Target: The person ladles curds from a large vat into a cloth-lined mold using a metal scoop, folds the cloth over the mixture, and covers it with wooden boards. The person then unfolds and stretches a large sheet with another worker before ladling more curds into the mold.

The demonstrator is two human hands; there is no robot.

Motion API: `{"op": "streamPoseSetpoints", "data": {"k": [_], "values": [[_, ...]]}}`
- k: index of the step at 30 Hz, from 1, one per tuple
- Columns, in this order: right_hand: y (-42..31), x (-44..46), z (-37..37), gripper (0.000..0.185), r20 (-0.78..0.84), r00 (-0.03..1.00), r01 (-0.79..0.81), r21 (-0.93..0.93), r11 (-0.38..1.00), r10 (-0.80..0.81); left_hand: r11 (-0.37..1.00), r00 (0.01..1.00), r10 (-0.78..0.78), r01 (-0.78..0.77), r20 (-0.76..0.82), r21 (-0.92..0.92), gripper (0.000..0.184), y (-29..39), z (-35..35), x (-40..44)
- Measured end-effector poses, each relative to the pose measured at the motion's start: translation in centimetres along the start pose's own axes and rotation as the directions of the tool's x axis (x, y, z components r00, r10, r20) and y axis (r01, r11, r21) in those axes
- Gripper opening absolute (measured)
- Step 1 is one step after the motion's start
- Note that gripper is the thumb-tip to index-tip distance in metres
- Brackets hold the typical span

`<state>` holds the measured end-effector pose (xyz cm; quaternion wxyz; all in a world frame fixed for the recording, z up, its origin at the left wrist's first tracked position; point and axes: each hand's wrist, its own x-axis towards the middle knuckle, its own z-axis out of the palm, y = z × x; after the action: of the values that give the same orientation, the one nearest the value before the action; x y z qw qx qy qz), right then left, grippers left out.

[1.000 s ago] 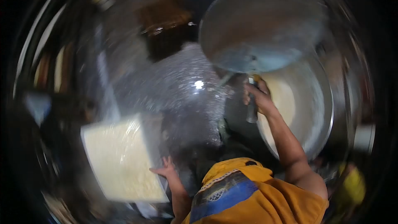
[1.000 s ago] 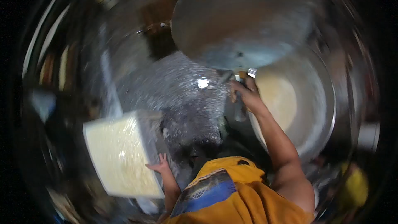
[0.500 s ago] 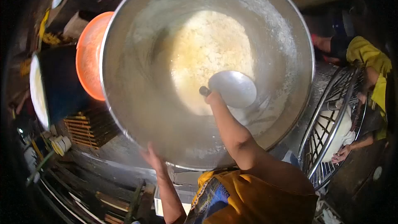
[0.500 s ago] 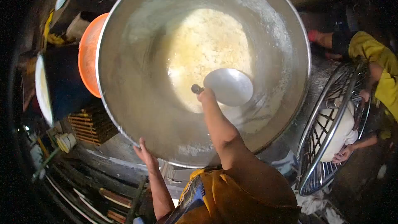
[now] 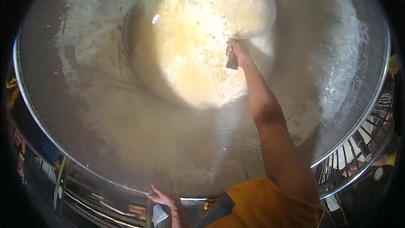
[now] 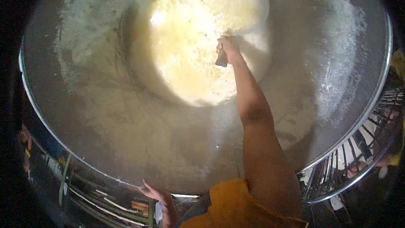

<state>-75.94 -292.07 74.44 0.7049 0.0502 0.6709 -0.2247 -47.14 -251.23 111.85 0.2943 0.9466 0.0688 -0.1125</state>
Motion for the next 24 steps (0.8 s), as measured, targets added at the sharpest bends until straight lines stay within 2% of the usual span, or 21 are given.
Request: {"op": "streamPoseSetpoints", "data": {"k": [1, 4, 5, 6, 7, 8, 10, 11, 14, 15, 16, 18, 19, 20, 21, 23, 24], "values": [[0.2, 0.9, -0.3, 0.016, 0.095, 0.995, 0.017, 0.020, 1.000, -0.019, 0.997, 1.000, -0.024, 0.025, -0.017, 0.074, 0.074, 4.2, 2.3, -2.0], [-1.3, -1.0, 0.8, 0.015, 0.147, 0.989, 0.027, -0.066, 0.997, -0.017, 1.000, 1.000, 0.010, -0.010, 0.000, -0.026, 0.068, 0.0, -0.7, -0.8], [-1.9, -1.6, 1.1, 0.013, 0.167, 0.986, 0.013, -0.114, 0.993, 0.006, 0.999, 1.000, 0.030, -0.030, -0.001, 0.013, 0.065, 0.3, -0.7, -0.7], [-2.5, -2.6, 1.6, 0.012, 0.199, 0.979, 0.078, -0.205, 0.976, -0.036, 0.998, 0.999, 0.051, -0.051, -0.001, 0.045, 0.062, 0.8, -0.2, -0.7], [-3.2, -3.9, 2.1, 0.012, 0.238, 0.968, 0.151, -0.294, 0.944, -0.081, 0.995, 0.997, 0.071, -0.070, -0.003, 0.070, 0.060, 1.4, 0.4, -0.8], [-3.9, -5.4, 2.7, 0.011, 0.282, 0.951, 0.229, -0.377, 0.898, -0.124, 0.999, 0.999, 0.048, -0.048, 0.014, -0.012, 0.057, 2.3, 1.2, -1.3], [-5.3, -8.7, 4.4, 0.011, 0.294, 0.952, 0.218, -0.474, 0.853, -0.079, 0.982, 0.999, 0.012, -0.002, 0.053, -0.191, 0.050, 4.1, 2.7, -2.4], [-6.1, -11.0, 5.5, 0.011, 0.313, 0.947, 0.238, -0.539, 0.808, -0.070, 0.976, 0.989, 0.094, -0.069, 0.114, -0.204, 0.043, 3.9, 2.6, -2.0], [-6.9, -18.4, 8.3, 0.012, 0.412, 0.910, 0.324, -0.662, 0.676, -0.032, 0.987, 0.991, 0.118, -0.110, 0.067, -0.119, 0.038, 4.3, 3.0, -2.1], [-6.9, -21.2, 9.1, 0.013, 0.451, 0.892, 0.359, -0.692, 0.626, -0.013, 0.969, 0.986, 0.030, 0.011, 0.161, -0.246, 0.034, 5.3, 2.7, -2.5], [-6.5, -23.9, 9.7, 0.014, 0.523, 0.852, 0.394, -0.675, 0.624, 0.027, 0.943, 0.984, 0.041, 0.018, 0.171, -0.332, 0.033, 5.8, 2.7, -2.8], [-5.7, -30.9, 11.6, 0.019, 0.502, 0.862, 0.396, -0.751, 0.529, 0.068, 0.866, 0.983, 0.066, 0.028, 0.169, -0.500, 0.032, 6.8, 2.4, -3.4], [-5.3, -35.0, 12.7, 0.025, 0.512, 0.851, 0.417, -0.792, 0.446, 0.115, 0.849, 0.980, 0.076, 0.032, 0.183, -0.527, 0.032, 7.1, 1.6, -3.6], [-4.4, -38.0, 12.9, 0.025, 0.569, 0.811, 0.489, -0.788, 0.374, 0.137, 0.834, 0.977, 0.081, 0.041, 0.196, -0.550, 0.032, 7.2, 1.0, -3.7], [-3.4, -40.4, 13.2, 0.024, 0.572, 0.787, 0.488, -0.807, 0.334, 0.231, 0.817, 0.975, 0.084, 0.050, 0.205, -0.575, 0.032, 6.9, 0.2, -3.7], [-0.7, -48.2, 14.8, 0.017, 0.508, 0.812, 0.461, -0.860, 0.217, 0.287, 0.734, 0.976, 0.058, 0.103, 0.212, -0.671, 0.035, 3.7, -0.2, -3.0], [0.6, -52.0, 15.6, 0.019, 0.497, 0.798, 0.488, -0.865, 0.119, 0.341, 0.685, 0.976, 0.040, 0.128, 0.212, -0.718, 0.037, 1.8, -0.8, -3.0]]}}
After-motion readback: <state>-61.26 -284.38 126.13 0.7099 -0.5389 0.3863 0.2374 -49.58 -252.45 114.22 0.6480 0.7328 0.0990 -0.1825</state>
